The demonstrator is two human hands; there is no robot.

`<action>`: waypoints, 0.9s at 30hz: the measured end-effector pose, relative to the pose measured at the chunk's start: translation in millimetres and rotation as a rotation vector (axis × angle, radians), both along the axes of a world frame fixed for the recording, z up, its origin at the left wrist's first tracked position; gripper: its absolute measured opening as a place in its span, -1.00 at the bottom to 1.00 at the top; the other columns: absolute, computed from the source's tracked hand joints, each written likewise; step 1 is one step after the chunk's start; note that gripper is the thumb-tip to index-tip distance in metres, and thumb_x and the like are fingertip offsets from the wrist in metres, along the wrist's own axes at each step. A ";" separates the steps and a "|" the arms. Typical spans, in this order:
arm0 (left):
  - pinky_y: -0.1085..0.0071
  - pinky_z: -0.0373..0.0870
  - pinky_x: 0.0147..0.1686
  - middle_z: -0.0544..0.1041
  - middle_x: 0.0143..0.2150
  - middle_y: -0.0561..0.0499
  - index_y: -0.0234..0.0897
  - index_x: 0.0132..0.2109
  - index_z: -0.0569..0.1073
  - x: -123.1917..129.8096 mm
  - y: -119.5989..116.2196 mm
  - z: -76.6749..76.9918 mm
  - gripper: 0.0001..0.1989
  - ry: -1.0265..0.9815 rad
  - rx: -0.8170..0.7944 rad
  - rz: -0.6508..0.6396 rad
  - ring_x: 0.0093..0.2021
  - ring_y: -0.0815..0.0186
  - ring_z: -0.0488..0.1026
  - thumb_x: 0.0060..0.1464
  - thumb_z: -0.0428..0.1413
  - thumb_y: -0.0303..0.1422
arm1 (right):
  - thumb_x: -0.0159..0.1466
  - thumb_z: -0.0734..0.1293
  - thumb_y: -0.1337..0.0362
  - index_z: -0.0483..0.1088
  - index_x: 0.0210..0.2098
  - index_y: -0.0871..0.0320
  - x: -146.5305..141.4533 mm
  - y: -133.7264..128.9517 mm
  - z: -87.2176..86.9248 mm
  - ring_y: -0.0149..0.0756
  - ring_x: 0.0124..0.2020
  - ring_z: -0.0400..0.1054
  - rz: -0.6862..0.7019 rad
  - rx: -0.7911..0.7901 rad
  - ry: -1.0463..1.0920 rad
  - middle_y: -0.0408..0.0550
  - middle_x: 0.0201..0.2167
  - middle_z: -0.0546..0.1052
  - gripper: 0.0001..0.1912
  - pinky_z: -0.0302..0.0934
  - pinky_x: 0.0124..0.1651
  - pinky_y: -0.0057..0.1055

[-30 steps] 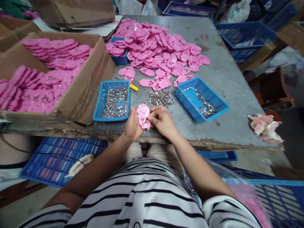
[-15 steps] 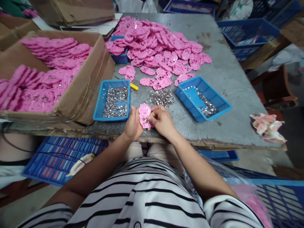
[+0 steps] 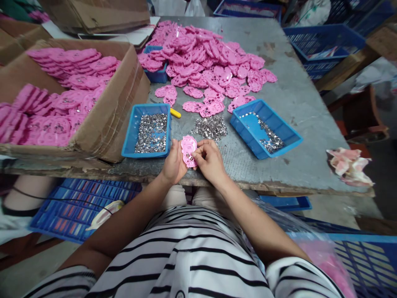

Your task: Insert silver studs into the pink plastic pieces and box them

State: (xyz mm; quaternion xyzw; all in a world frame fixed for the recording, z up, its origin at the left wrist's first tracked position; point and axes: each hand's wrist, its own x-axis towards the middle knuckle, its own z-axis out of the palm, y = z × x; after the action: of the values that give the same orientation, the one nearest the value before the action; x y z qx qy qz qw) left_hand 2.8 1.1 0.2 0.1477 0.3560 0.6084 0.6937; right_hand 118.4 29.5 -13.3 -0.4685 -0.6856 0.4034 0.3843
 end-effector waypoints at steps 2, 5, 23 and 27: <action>0.39 0.46 -0.41 0.53 -0.28 -0.10 -0.31 -0.03 0.41 -0.4 -0.1 -1.1 -0.46 0.005 0.009 -0.009 -0.27 0.23 0.50 0.25 -0.21 0.03 | 0.07 0.42 0.12 0.32 -0.51 0.11 -1.5 -1.5 -0.5 -0.30 -0.33 0.35 -0.012 -0.110 0.096 -0.05 -0.29 0.43 -0.75 0.29 -0.27 -0.31; 0.38 0.46 -0.42 0.52 -0.29 -0.10 -0.30 -0.06 0.41 -1.2 -0.4 -5.2 -0.46 0.005 0.024 -0.034 -0.30 0.22 0.51 0.25 -0.22 0.03 | 0.02 0.45 0.01 0.26 -0.51 0.11 -2.1 -3.2 0.7 -0.47 -0.60 0.24 0.032 -0.302 0.261 -0.14 -0.36 0.40 -0.63 0.17 -0.55 -0.42; 0.37 0.51 -0.40 0.58 -0.27 -0.06 -0.30 -0.11 0.33 -3.5 -0.8 -6.0 -0.81 0.040 -0.054 -0.043 -0.33 0.22 0.59 0.11 0.10 -0.41 | 0.06 0.42 0.16 0.38 -0.47 0.08 21.2 9.3 -4.0 -0.40 -0.46 0.27 -0.153 -0.205 0.311 -0.11 -0.34 0.49 -0.83 0.23 -0.38 -0.39; 0.35 0.52 -0.48 0.58 -0.14 -0.11 -0.23 0.05 0.30 -10.1 2.3 -0.5 -0.70 -0.031 -0.139 -0.077 -0.37 0.21 0.60 0.16 -0.01 -0.45 | 0.06 0.39 0.17 0.37 -0.45 0.09 25.3 11.2 -8.6 -0.38 -0.46 0.25 -0.157 -0.169 0.292 -0.15 -0.44 0.46 -0.85 0.22 -0.33 -0.36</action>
State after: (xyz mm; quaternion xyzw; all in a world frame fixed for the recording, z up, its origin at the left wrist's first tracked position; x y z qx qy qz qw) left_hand -7.3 3.4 -0.3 0.1032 0.3806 0.5575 0.7305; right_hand 143.7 40.7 -21.9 -0.4875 -0.5477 0.4919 0.4694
